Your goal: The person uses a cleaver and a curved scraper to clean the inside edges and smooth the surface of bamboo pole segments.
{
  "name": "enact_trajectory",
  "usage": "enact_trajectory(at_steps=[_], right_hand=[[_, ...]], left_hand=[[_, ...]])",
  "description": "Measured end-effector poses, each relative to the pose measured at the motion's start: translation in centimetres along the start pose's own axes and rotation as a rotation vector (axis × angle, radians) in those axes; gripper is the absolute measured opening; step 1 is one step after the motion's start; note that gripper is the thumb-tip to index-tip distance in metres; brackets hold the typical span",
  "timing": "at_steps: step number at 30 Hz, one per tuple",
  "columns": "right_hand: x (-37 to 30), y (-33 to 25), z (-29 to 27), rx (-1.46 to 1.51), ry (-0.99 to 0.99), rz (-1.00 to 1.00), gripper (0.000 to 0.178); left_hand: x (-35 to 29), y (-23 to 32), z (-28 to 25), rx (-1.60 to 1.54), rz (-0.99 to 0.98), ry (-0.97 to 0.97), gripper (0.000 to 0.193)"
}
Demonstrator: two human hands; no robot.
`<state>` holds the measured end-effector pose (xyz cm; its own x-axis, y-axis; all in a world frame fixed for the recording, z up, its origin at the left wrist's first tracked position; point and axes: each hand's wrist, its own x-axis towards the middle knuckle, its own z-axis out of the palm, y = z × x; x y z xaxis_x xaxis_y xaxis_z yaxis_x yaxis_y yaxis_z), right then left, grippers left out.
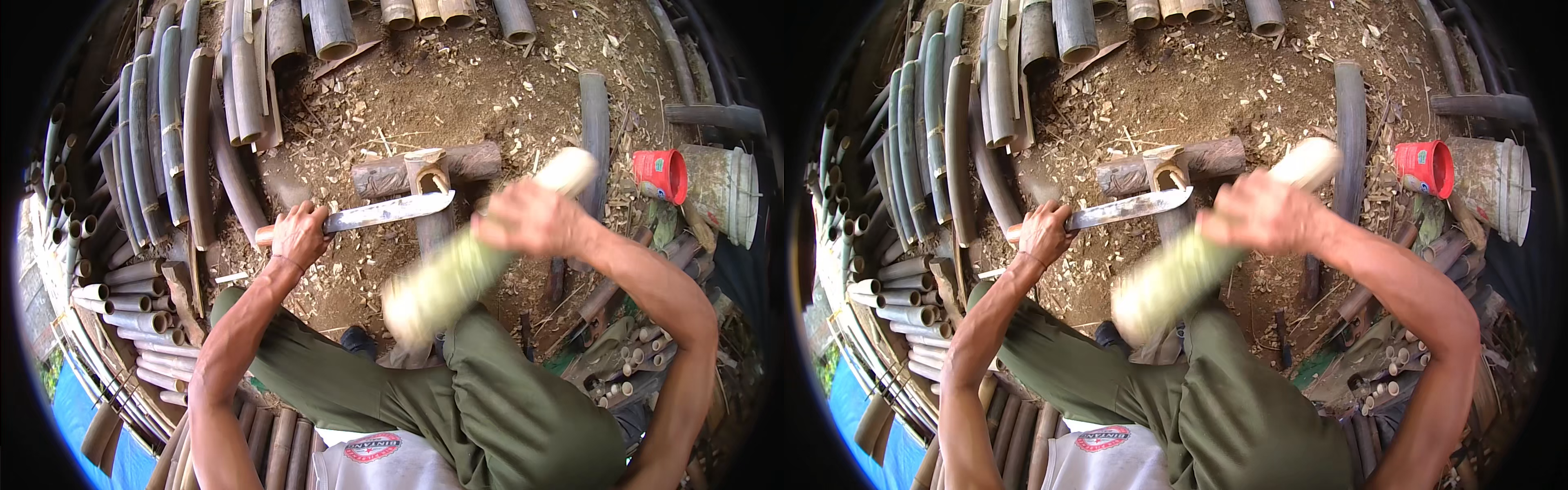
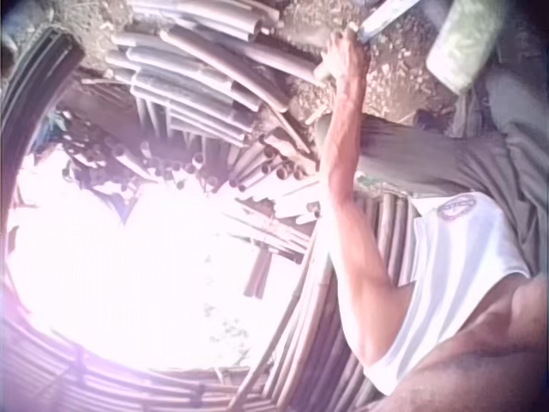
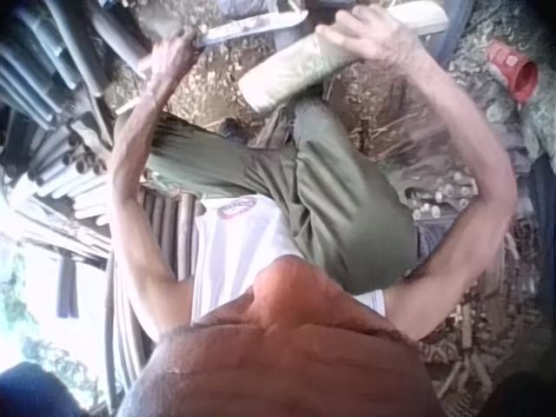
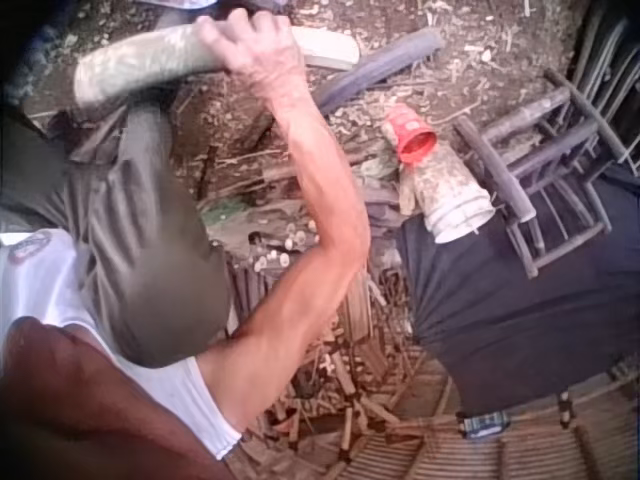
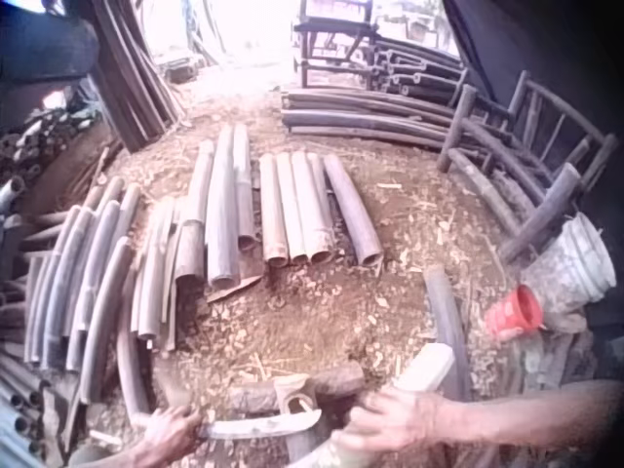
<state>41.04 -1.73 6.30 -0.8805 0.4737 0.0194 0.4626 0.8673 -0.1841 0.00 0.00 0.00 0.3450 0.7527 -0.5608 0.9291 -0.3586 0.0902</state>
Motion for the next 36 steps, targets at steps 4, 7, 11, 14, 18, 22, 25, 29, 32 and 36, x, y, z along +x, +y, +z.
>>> enact_trajectory(at_steps=[4,7,11,14,18,22,25,29,32,36], right_hand=[[-1.0,-1.8,-3.2,0.004,-0.196,0.285,0.097],[-1.9,-5.3,-4.8,0.256,-0.128,0.314,0.106],[-2.4,-8.0,-5.6,0.433,-0.059,0.435,0.102],[-2.5,-8.0,-5.8,0.602,0.001,0.662,0.1],[-2.0,-5.9,-7.0,0.626,0.222,0.835,0.104],[-0.6,-4.8,-5.2,0.53,0.313,0.859,0.103],[-0.1,-3.2,-4.6,0.458,-0.032,0.851,0.099],[1.2,-3.0,-4.4,0.437,0.165,0.853,0.098],[1.9,-3.3,-3.9,0.499,0.3,0.824,0.098],[1.7,-2.9,-4.8,0.547,-0.302,0.924,0.101]], left_hand=[[1.2,-1.4,-0.7,-0.304,0.051,0.011,0.042],[1.9,-2.7,-0.9,-0.656,0.091,0.018,0.07],[5.0,-3.5,-5.6,-0.881,-0.11,-0.046,0.082],[5.7,-3.5,-7.1,-0.418,0.068,-0.168,0.087],[6.3,-2.7,-8.0,-0.166,0.063,-0.26,0.086],[6.3,-2.9,-6.4,-0.111,0.047,-0.279,0.079],[6.0,-2.6,-6.4,-0.122,0.008,-0.314,0.078],[6.4,-2.7,-5.8,-0.121,0.018,-0.315,0.078],[6.1,-2.8,-5.7,-0.138,0.04,-0.263,0.078],[4.0,-3.2,-4.5,-0.065,0.106,-0.098,0.055]])
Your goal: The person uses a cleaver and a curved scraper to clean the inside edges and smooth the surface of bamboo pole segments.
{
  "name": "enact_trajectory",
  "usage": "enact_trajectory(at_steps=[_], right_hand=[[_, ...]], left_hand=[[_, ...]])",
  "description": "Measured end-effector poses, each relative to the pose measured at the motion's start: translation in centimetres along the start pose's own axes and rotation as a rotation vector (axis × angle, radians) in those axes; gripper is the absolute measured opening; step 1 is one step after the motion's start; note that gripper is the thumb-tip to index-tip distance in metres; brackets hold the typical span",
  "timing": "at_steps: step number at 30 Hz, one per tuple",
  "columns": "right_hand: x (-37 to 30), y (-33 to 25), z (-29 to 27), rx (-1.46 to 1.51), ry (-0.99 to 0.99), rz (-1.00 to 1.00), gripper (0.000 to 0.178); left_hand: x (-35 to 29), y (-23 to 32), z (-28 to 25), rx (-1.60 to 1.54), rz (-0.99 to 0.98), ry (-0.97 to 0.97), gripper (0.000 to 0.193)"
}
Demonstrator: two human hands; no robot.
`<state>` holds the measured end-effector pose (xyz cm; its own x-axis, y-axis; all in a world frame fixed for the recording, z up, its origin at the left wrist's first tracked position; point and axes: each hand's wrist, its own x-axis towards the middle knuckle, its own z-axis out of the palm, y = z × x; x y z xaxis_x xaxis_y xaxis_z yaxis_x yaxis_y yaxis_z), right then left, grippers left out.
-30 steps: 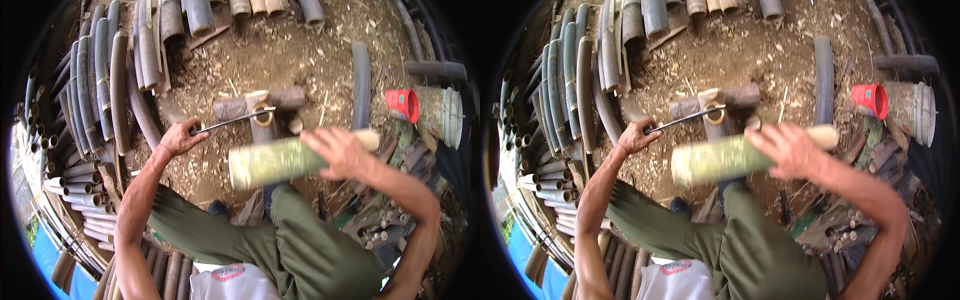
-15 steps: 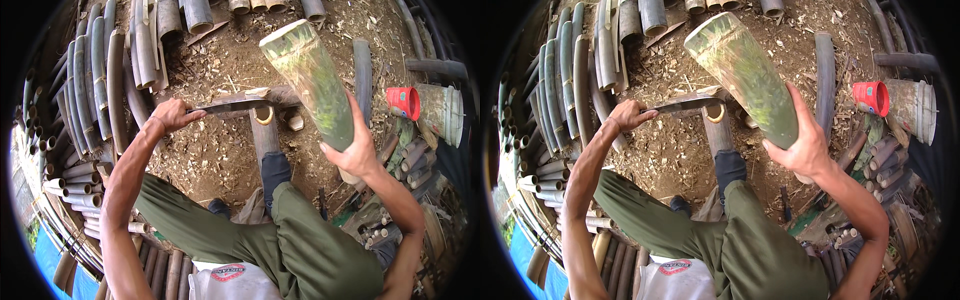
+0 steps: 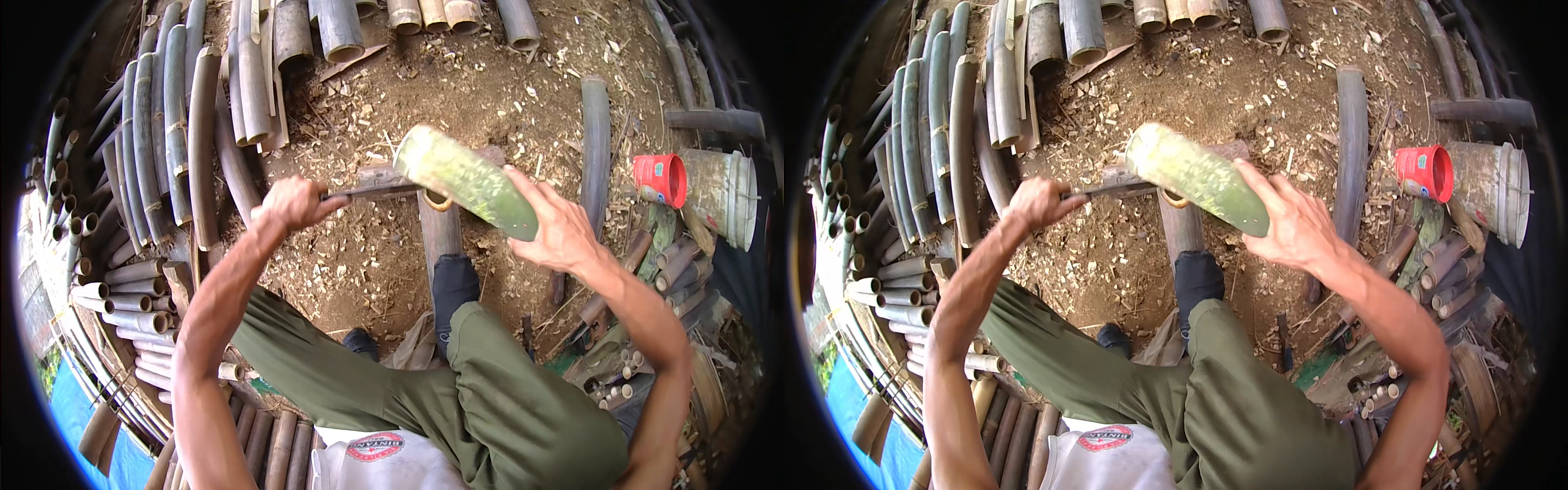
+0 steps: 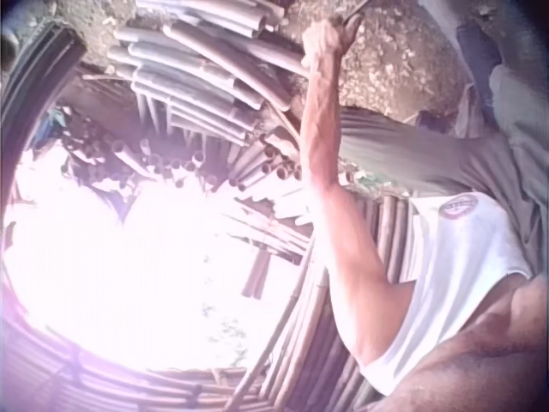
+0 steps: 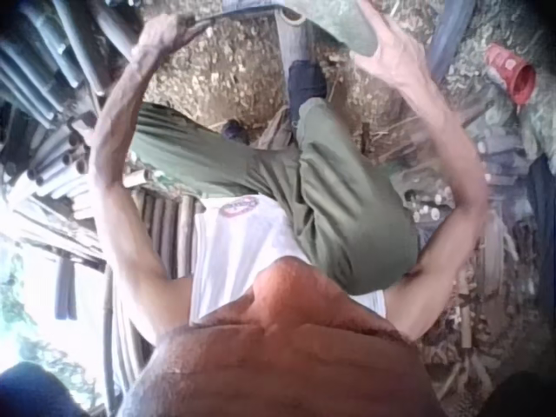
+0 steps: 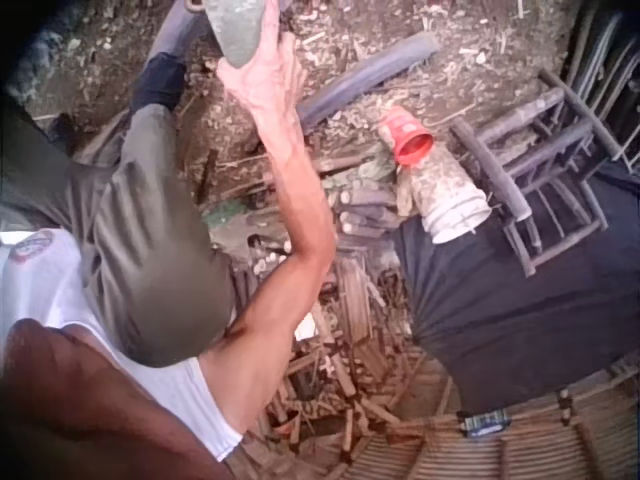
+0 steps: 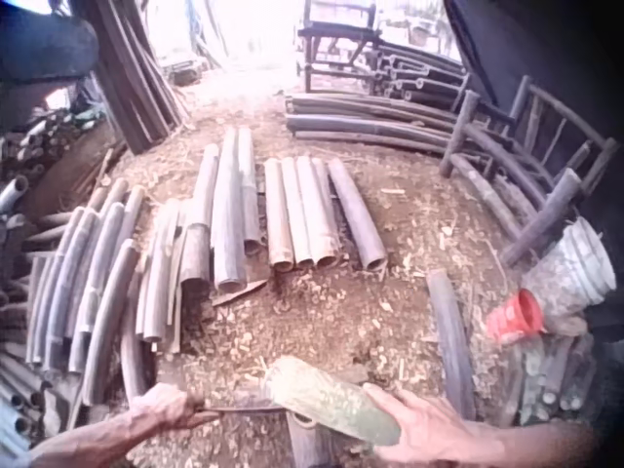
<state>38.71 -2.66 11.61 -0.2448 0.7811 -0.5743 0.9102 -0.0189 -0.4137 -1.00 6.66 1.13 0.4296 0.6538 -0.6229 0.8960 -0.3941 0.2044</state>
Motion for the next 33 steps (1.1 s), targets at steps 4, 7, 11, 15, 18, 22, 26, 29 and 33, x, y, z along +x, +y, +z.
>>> enact_trajectory(at_steps=[4,7,11,15,18,22,26,29,33], right_hand=[[-2.0,1.6,1.4,0.432,0.48,-0.162,0.103],[-2.2,2.0,0.4,0.291,0.508,-0.189,0.103],[-1.5,4.4,1.3,-0.048,0.458,-0.655,0.104],[-0.1,6.0,2.3,-0.588,0.385,-0.686,0.106],[-2.2,7.4,4.1,-0.429,0.418,-0.417,0.104],[-8.7,8.0,11.2,0.001,0.399,-0.072,0.108],[-11.5,6.2,22.0,0.364,0.464,0.179,0.101],[-10.4,9.8,26.6,0.309,0.659,0.137,0.062],[-8.7,14.4,24.4,0.214,0.68,0.987,0.057]], left_hand=[[-4.8,1.8,5.6,0.041,0.238,0.502,0.03],[-6.7,4.0,4.7,0.004,0.105,0.405,0.031],[-4.6,3.2,5.2,-0.015,0.022,0.336,0.031],[-3.0,2.3,5.6,-0.001,0.053,0.325,0.03],[-1.8,1.2,4.6,-0.226,0.072,0.174,0.037],[-0.9,2.1,2.7,-1.186,-0.169,0.058,0.055],[4.2,2.4,2.6,-0.451,-0.277,0.453,0.057],[6.4,3.0,3.2,-0.386,-0.164,0.532,0.064],[7.1,4.4,3.8,-0.003,-0.21,0.58,0.062]])
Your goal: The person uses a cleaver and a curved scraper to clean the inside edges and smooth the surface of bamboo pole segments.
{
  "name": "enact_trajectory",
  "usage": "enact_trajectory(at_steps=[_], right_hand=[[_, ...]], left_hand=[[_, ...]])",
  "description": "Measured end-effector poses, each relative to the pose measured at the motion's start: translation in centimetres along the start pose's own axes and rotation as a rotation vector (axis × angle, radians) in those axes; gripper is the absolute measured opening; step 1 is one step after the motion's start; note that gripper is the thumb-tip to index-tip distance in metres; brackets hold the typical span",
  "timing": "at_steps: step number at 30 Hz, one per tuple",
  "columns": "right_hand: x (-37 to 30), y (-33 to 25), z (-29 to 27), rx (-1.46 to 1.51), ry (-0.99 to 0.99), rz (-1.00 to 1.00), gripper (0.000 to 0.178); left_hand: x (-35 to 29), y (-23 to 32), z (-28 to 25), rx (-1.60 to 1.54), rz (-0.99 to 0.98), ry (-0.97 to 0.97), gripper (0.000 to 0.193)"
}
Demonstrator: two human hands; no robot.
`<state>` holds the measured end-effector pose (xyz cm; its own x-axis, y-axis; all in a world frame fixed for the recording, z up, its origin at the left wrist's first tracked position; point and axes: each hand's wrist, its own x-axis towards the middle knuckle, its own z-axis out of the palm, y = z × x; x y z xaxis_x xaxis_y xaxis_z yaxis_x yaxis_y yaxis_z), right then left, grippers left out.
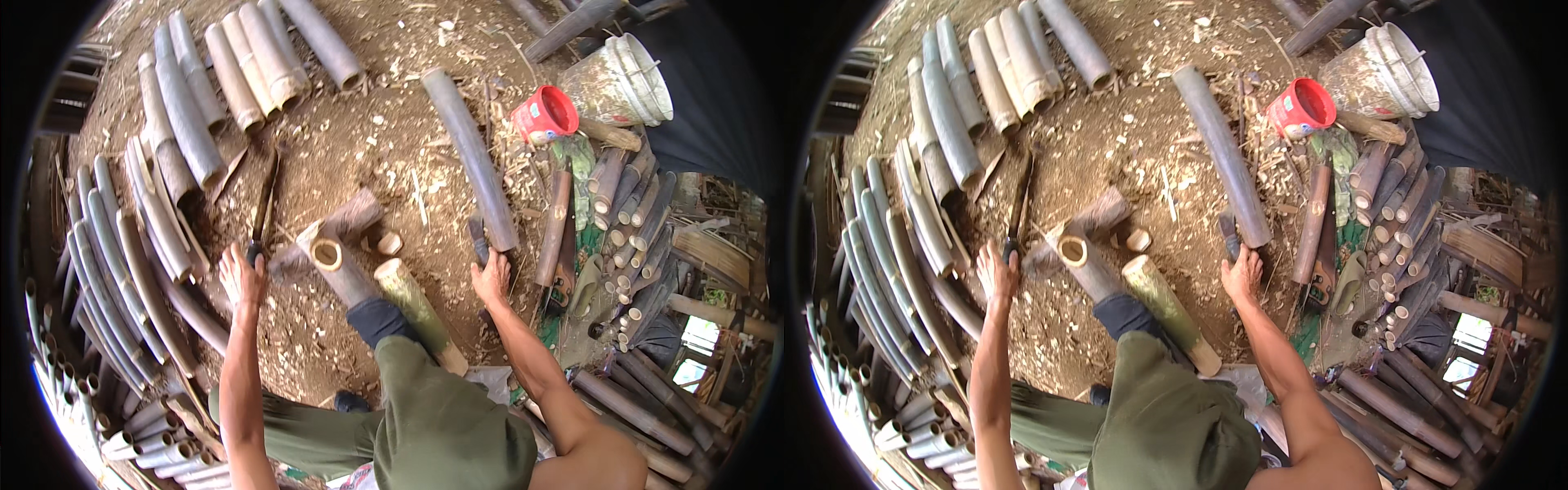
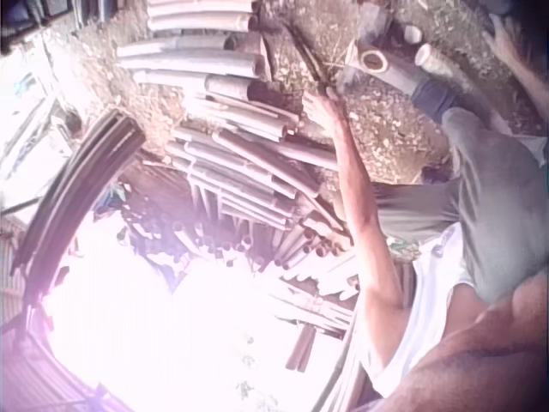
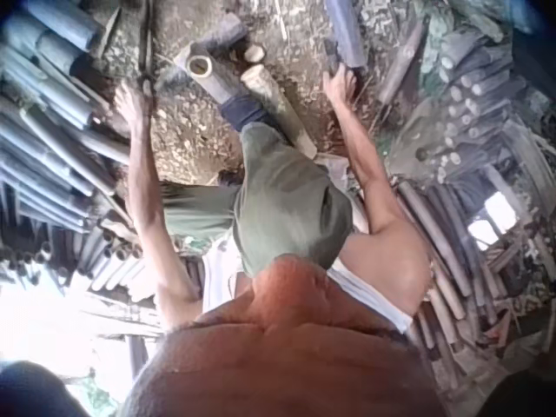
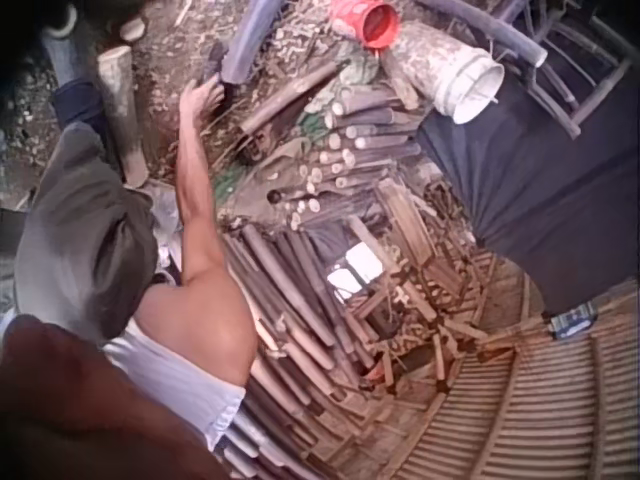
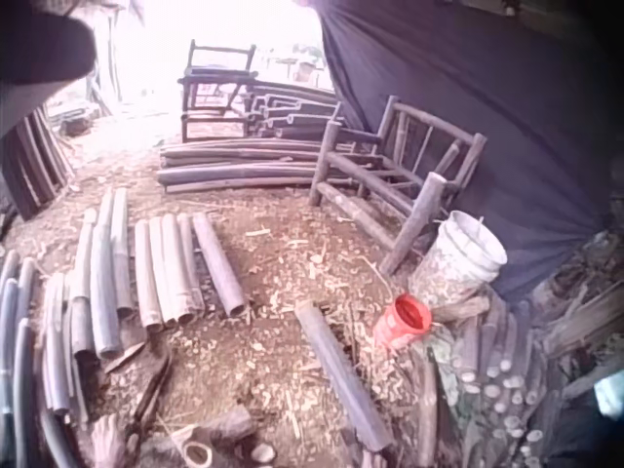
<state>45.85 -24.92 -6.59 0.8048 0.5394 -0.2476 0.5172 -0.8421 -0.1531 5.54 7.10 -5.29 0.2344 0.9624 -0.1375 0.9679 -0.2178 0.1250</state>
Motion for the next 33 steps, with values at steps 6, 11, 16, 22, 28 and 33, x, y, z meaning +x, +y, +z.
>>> enact_trajectory(at_steps=[6,11,16,22,28,33], right_hand=[[-0.6,2.4,-3.6,0.192,0.013,-0.425,0.046],[6.7,-6.3,-17.4,1.233,0.007,-0.234,0.025],[26.6,1.0,-26.4,1.158,0.011,0.101,0.025],[34.0,0.6,-25.5,0.932,-0.298,0.41,0.031],[26.5,-6.3,-26.0,0.951,0.12,-0.059,0.044],[12.6,-15.1,-25.0,0.884,-0.556,-0.459,0.069]], left_hand=[[-3.8,0.1,-1.3,-0.425,0.095,-0.143,0.033],[-9.4,-2.8,-4.3,-0.5,0.132,-0.283,0.027],[-13.3,2.7,-3.8,-0.616,0.142,-0.609,0.026],[-14.4,4.0,-5.4,-0.565,0.166,-0.7,0.029],[-12.7,7.1,-9.6,-0.687,0.017,-0.862,0.04],[-9.9,14.0,-10.4,-1.344,0.06,-1.019,0.063]])
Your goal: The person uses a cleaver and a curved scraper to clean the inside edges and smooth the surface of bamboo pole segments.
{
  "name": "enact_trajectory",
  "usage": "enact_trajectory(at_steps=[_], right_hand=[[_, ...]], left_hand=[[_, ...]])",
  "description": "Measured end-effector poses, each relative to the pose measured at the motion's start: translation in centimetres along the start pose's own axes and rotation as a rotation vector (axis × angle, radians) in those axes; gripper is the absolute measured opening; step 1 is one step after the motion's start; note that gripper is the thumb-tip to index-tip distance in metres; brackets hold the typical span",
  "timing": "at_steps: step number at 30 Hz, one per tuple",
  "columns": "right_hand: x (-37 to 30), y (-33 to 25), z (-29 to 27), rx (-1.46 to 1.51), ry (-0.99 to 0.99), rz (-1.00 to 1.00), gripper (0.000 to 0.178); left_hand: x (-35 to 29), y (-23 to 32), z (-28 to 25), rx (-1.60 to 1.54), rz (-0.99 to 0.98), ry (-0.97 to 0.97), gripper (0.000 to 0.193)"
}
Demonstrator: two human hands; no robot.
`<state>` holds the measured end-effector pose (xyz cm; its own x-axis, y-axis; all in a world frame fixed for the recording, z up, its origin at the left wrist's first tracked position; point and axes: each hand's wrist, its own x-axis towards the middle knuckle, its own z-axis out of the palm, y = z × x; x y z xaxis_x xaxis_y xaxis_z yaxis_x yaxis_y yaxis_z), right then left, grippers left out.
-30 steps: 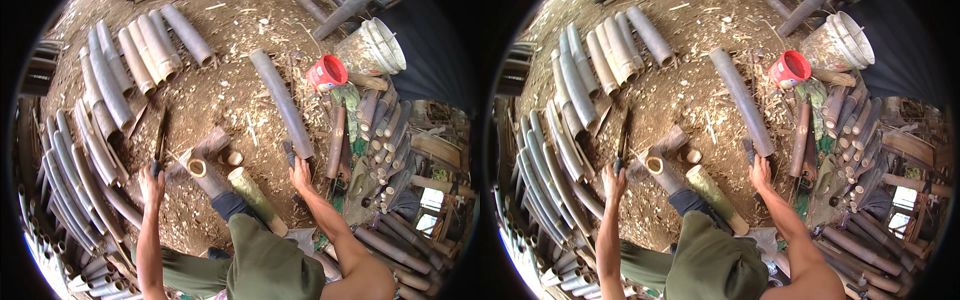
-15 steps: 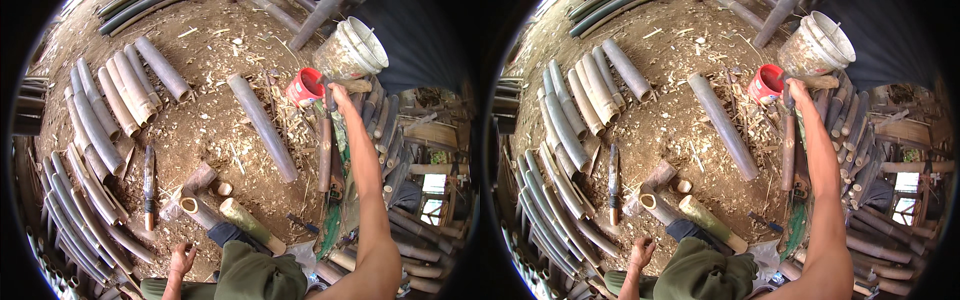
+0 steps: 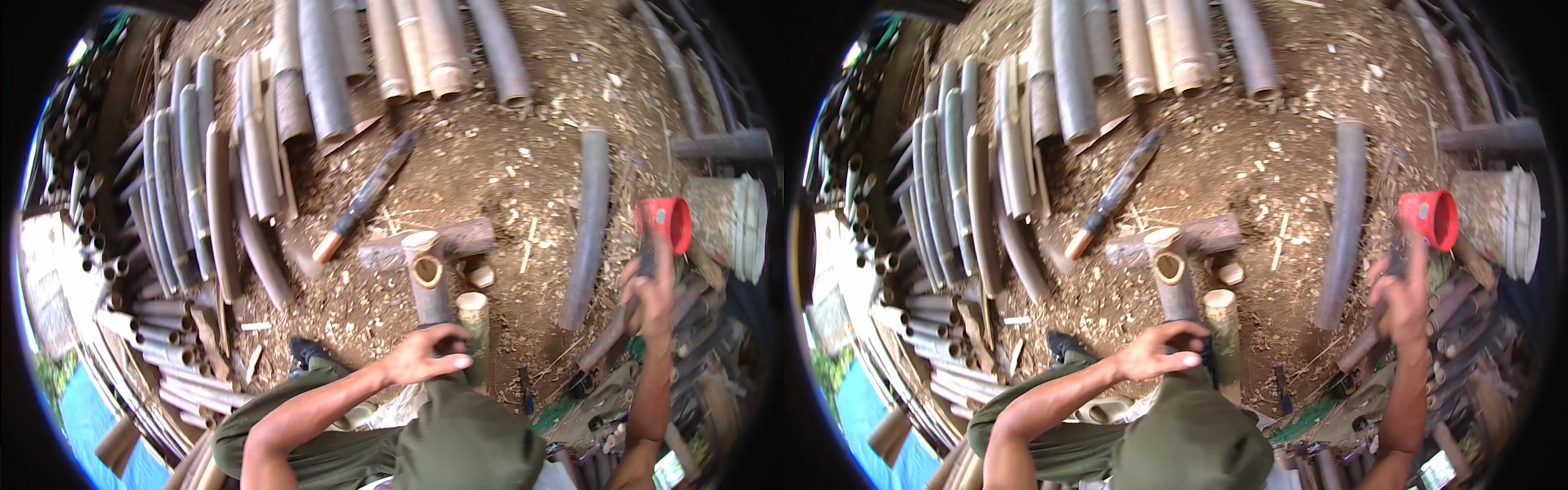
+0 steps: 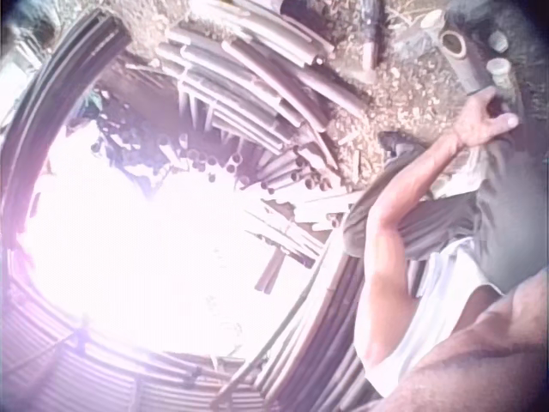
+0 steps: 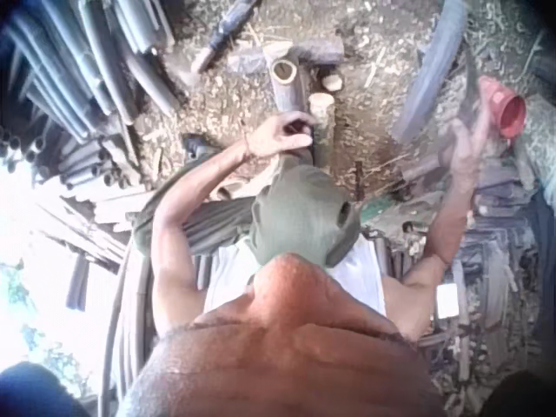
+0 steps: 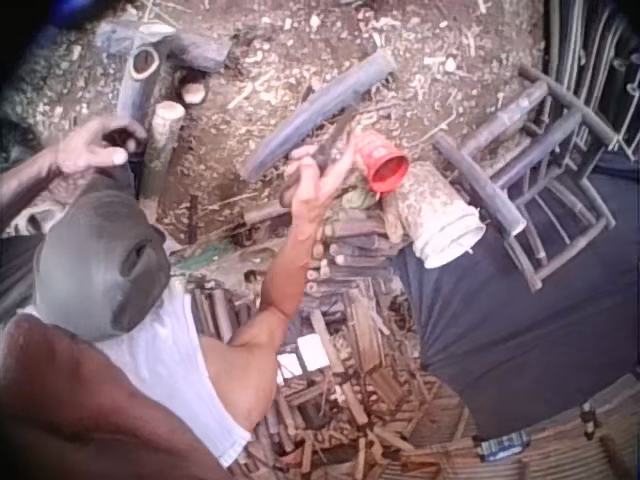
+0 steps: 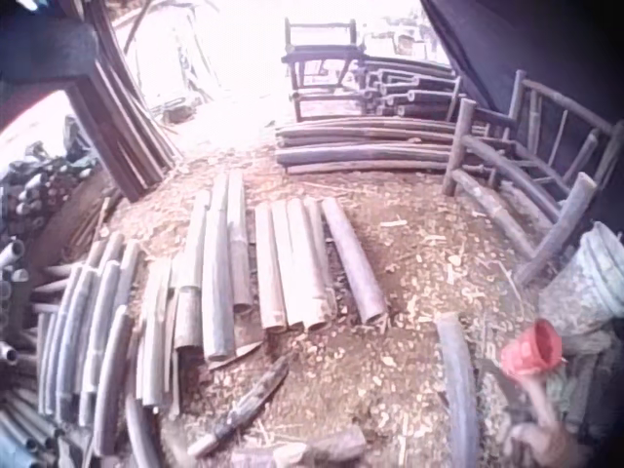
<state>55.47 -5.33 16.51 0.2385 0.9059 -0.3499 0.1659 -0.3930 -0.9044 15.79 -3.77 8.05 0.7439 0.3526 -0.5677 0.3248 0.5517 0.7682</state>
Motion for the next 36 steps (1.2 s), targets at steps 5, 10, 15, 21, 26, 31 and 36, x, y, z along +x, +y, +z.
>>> enact_trajectory(at_steps=[5,10,15,21,26,31,36], right_hand=[[1.2,1.3,13.6,-0.791,-0.654,-0.394,0.045],[4.6,1.4,19.5,-1.316,-1.013,-0.643,0.029],[7.0,0.1,21.2,-1.557,-1.113,-0.726,0.031],[4.0,4.1,21.8,-1.045,-1.081,-0.077,0.035],[-4.3,8.0,29.0,-0.492,-0.387,0.295,0.041],[-3.9,6.1,27.1,-0.557,-0.39,0.275,0.041],[3.6,2.8,22.5,-0.86,-0.71,-0.029,0.036]], left_hand=[[5.4,-4.0,5.7,-0.678,0.348,-0.05,0.073],[8.8,-5.5,7.9,-1.568,0.072,0.089,0.085],[10.9,-3.8,5.8,-1.727,0.121,0.211,0.062],[6.5,-5.1,3.1,-1.242,-0.245,0.513,0.041],[4.5,-4.6,-4.6,-0.103,-0.425,0.38,0.045],[5.0,-3.9,-3.4,-0.298,-0.489,0.346,0.039],[7.2,0.2,-2.1,-0.51,-0.236,0.512,0.039]])
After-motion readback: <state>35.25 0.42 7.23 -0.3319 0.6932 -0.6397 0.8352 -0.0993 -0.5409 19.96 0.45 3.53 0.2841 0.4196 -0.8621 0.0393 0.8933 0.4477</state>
